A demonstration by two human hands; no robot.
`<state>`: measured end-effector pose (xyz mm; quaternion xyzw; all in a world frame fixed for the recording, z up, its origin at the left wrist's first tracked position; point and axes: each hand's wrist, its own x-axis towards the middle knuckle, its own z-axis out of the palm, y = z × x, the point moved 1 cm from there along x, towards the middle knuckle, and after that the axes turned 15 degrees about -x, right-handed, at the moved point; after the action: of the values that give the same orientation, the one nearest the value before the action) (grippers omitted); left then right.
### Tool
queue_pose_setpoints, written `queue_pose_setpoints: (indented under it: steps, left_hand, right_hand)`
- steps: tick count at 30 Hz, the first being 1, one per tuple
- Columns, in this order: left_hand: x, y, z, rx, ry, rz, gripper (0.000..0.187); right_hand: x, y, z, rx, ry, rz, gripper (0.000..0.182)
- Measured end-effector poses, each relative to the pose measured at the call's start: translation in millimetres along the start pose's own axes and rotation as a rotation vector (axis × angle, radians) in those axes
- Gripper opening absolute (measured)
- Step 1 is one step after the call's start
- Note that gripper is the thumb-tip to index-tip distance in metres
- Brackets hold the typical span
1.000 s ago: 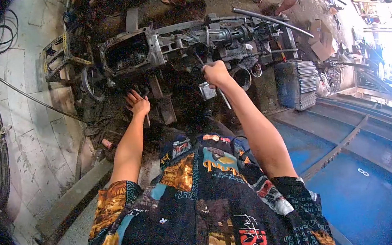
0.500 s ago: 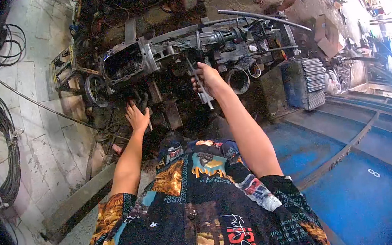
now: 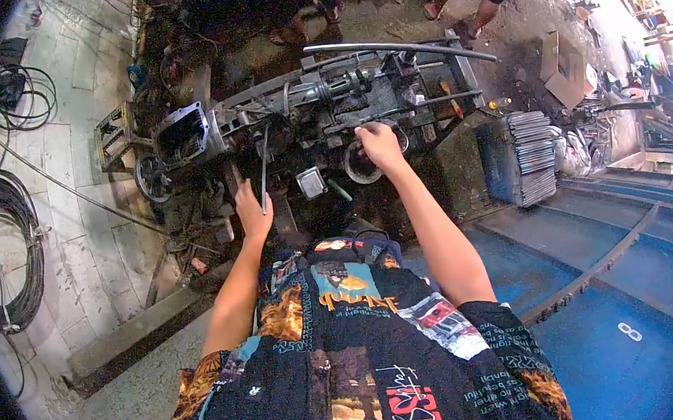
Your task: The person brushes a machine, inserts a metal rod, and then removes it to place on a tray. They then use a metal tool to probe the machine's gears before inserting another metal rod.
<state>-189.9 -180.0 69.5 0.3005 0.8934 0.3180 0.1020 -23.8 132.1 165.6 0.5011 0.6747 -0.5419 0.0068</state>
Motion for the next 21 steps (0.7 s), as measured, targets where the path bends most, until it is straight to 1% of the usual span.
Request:
queue_pose_setpoints:
  steps: [1, 3, 4, 5, 6, 7, 9, 10, 11, 14, 15, 17, 18, 19, 20, 21]
  left_hand:
    - [0.8, 7.0, 6.9, -0.022, 0.007, 0.037, 0.062]
    - [2.9, 22.5, 15.7, -0.009, 0.005, 0.111, 0.062]
    - [6.8, 27.8, 20.4, -0.021, -0.035, 0.065, 0.062]
    - [7.8, 32.4, 23.4, -0.069, 0.000, 0.141, 0.061]
    - [8.4, 36.4, 26.4, -0.068, -0.002, 0.160, 0.060]
    - [9.6, 39.6, 29.7, -0.069, -0.005, 0.178, 0.059]
    - [13.6, 44.9, 35.7, -0.126, -0.023, 0.202, 0.058]
    - [17.3, 47.4, 37.5, -0.182, -0.035, 0.217, 0.057]
    - [21.2, 50.0, 39.1, -0.194, -0.048, 0.232, 0.057]
    - [27.3, 59.8, 43.3, -0.168, -0.071, 0.318, 0.056]
    - [29.0, 64.3, 43.7, -0.179, -0.068, 0.313, 0.056]
    - [33.4, 72.7, 42.2, -0.205, -0.190, 0.285, 0.057]
    - [35.2, 71.6, 45.8, -0.213, -0.204, 0.306, 0.058]
    - [35.0, 71.5, 49.7, -0.215, -0.198, 0.304, 0.058]
    - [33.9, 72.2, 54.1, -0.220, -0.161, 0.315, 0.057]
    - [33.3, 74.4, 56.9, -0.222, -0.124, 0.325, 0.056]
  right_hand:
    - [3.2, 2.3, -8.7, -0.063, 0.040, -0.063, 0.034]
    - [11.9, 7.4, -16.6, -0.081, 0.089, -0.059, 0.036]
    - [17.6, 9.1, -17.2, -0.166, 0.155, -0.118, 0.033]
    - [22.2, 12.0, -17.0, -0.251, 0.220, -0.172, 0.030]
    - [19.1, 7.5, -16.6, -0.347, 0.278, -0.218, 0.032]
    - [11.8, -0.5, -15.6, -0.344, 0.285, -0.211, 0.032]
    - [-1.5, -15.6, -11.9, -0.432, 0.321, -0.336, 0.038]
    - [-5.0, -18.4, -9.4, -0.443, 0.326, -0.394, 0.039]
    - [-8.5, -23.2, -9.5, -0.518, 0.345, -0.431, 0.039]
    - [-8.1, -26.2, -9.7, -0.569, 0.372, -0.443, 0.038]
    - [-8.4, -30.4, -10.7, -0.591, 0.375, -0.465, 0.038]
    - [-7.7, -40.6, -13.4, -0.619, 0.367, -0.494, 0.037]
    - [-7.2, -45.9, -17.1, -0.639, 0.361, -0.495, 0.037]
    - [-4.3, -50.1, -21.7, -0.659, 0.356, -0.496, 0.036]
    - [3.3, -50.8, -25.5, -0.671, 0.387, -0.552, 0.035]
    - [8.3, -57.3, -32.0, -0.672, 0.385, -0.557, 0.035]
